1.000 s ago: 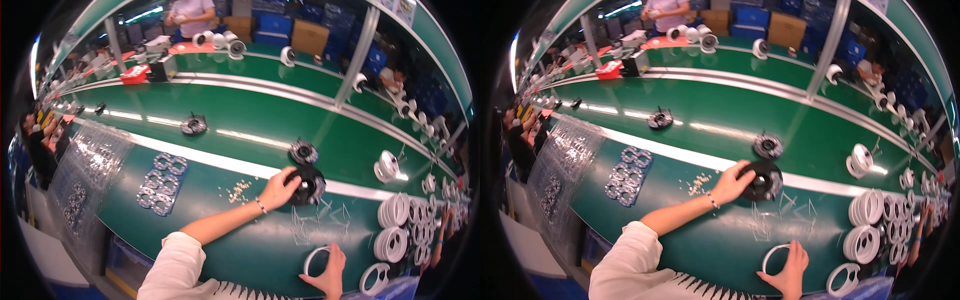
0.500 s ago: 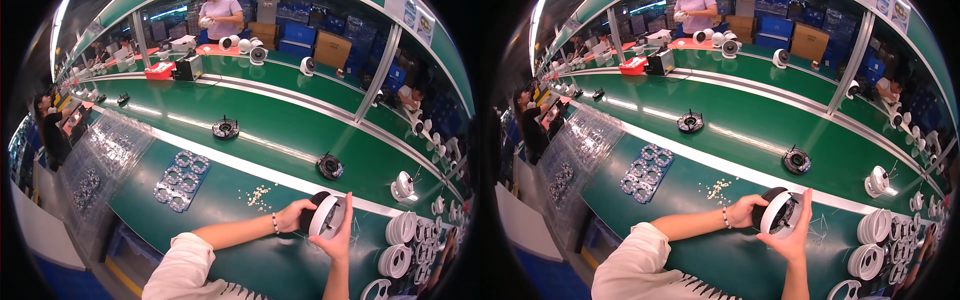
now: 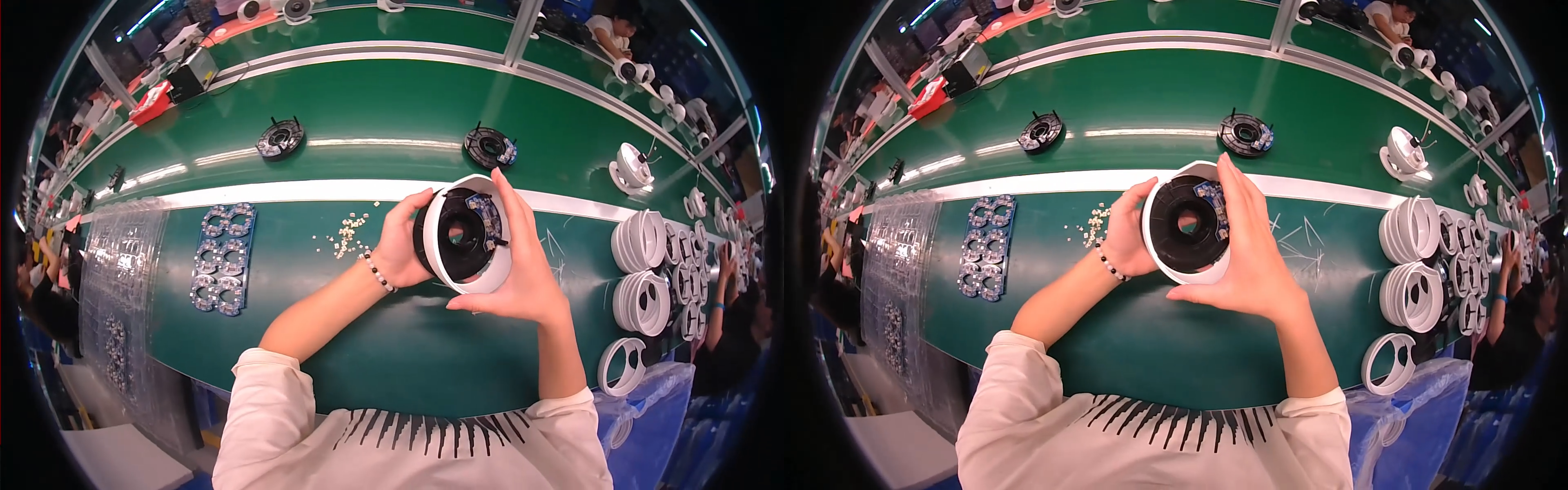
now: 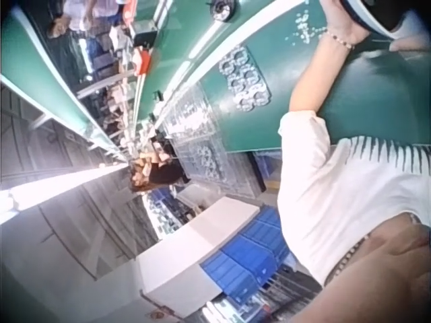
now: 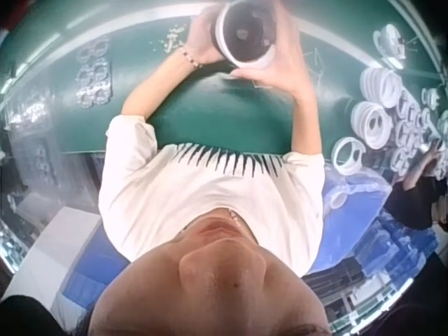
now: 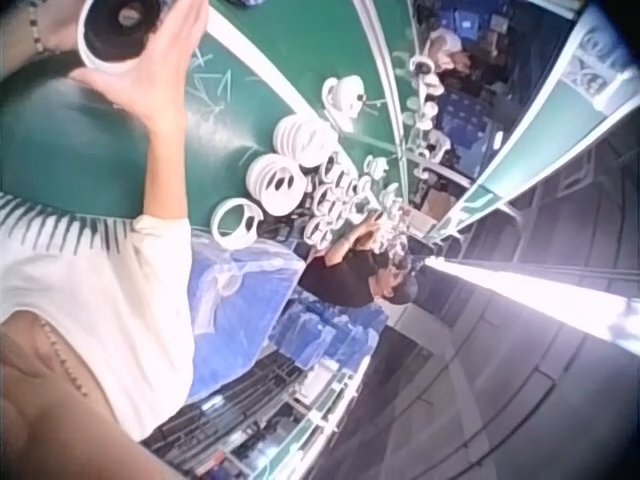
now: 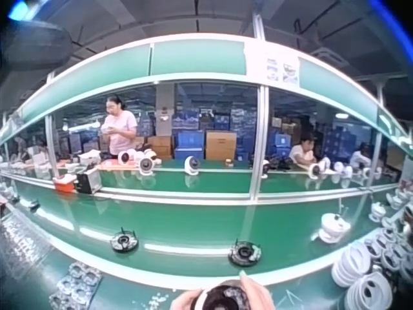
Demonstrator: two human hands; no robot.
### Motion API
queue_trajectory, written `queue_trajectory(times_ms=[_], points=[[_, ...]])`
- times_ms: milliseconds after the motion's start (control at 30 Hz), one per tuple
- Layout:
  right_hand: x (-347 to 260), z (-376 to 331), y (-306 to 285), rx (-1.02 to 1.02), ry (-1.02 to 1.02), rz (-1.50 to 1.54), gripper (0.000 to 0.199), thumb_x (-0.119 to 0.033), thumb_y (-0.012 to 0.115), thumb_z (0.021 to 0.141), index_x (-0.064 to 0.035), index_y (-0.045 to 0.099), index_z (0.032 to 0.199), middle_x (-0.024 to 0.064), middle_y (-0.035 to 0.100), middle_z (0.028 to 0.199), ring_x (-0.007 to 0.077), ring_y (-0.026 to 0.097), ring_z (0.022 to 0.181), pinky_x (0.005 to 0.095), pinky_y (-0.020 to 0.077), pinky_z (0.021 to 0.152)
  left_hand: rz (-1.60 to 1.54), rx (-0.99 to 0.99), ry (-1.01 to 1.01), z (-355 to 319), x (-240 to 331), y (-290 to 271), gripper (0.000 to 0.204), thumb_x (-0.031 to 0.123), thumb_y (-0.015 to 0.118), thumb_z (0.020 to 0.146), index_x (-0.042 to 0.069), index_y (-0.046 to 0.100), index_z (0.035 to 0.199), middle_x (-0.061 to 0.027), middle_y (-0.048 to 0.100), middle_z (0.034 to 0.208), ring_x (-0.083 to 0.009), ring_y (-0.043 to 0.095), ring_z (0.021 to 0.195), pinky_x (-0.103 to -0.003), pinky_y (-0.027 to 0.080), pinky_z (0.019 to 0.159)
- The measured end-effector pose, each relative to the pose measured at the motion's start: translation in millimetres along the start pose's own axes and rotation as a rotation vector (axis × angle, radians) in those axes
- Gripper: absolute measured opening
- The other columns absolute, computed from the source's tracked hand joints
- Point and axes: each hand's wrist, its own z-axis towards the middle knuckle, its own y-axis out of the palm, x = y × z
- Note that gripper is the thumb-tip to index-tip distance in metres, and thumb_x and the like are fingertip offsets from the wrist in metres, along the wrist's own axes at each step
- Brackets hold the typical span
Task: Assembling security camera components on a production line.
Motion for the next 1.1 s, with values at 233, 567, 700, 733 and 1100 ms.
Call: queue_trajectory(times_ms=[233,567,700,733,1100], points=[[4,-7,2,0.119,-0.068,0.163,0.122,-0.033,0.085,0.039,0.0024,0.015,0.133,0.0210,0.026,0.133,0.0329,0.029,0.122,0.0400,0.0269,0.099,-0.176,-0.342,-0.050,1,1,-10,0.055,0.043,0.031,0.085,0.004,0.042,0.122,-0.0152,0.048,0.118,-0.0280,0.047,0.108,-0.044,0.034,0.095],[-1,-3,21,0.182,-0.041,-0.176,0.111,-0.033,0.083,0.042,0.0004,0.025,0.130,0.0192,0.029,0.132,0.0346,0.030,0.120,0.0430,0.0279,0.098,0.014,0.037,0.102,4,-5,12,0.042,0.034,0.030,0.087,0.005,0.051,0.110,-0.0097,0.056,0.105,-0.0229,0.054,0.095,-0.040,0.044,0.084],[5,-3,14,0.134,-0.069,-0.123,0.114,-0.032,0.083,0.038,0.0010,0.025,0.130,0.0189,0.032,0.130,0.0356,0.032,0.117,0.0431,0.0290,0.096,0.008,-0.065,-0.024,-1,-1,15,0.075,0.065,0.021,0.081,0.006,0.041,0.123,-0.0126,0.048,0.119,-0.0258,0.048,0.108,-0.041,0.038,0.093],[4,-3,10,0.091,-0.072,-0.127,0.115,-0.029,0.083,0.036,0.0020,0.024,0.129,0.0196,0.033,0.128,0.0371,0.032,0.116,0.0433,0.0298,0.095,0.049,-0.055,-0.034,-1,-2,12,0.088,0.075,0.017,0.074,0.007,0.037,0.127,-0.0138,0.043,0.125,-0.0266,0.044,0.112,-0.042,0.035,0.096],[-2,-27,43,0.329,0.056,-0.162,0.119,-0.036,0.082,0.040,0.0022,0.016,0.131,0.0221,0.027,0.129,0.0367,0.030,0.115,0.0448,0.0264,0.095,0.101,-0.124,0.077,-6,-21,1,0.048,0.028,0.049,0.080,0.001,0.041,0.119,-0.0132,0.052,0.111,-0.0217,0.053,0.099,-0.035,0.043,0.088]])
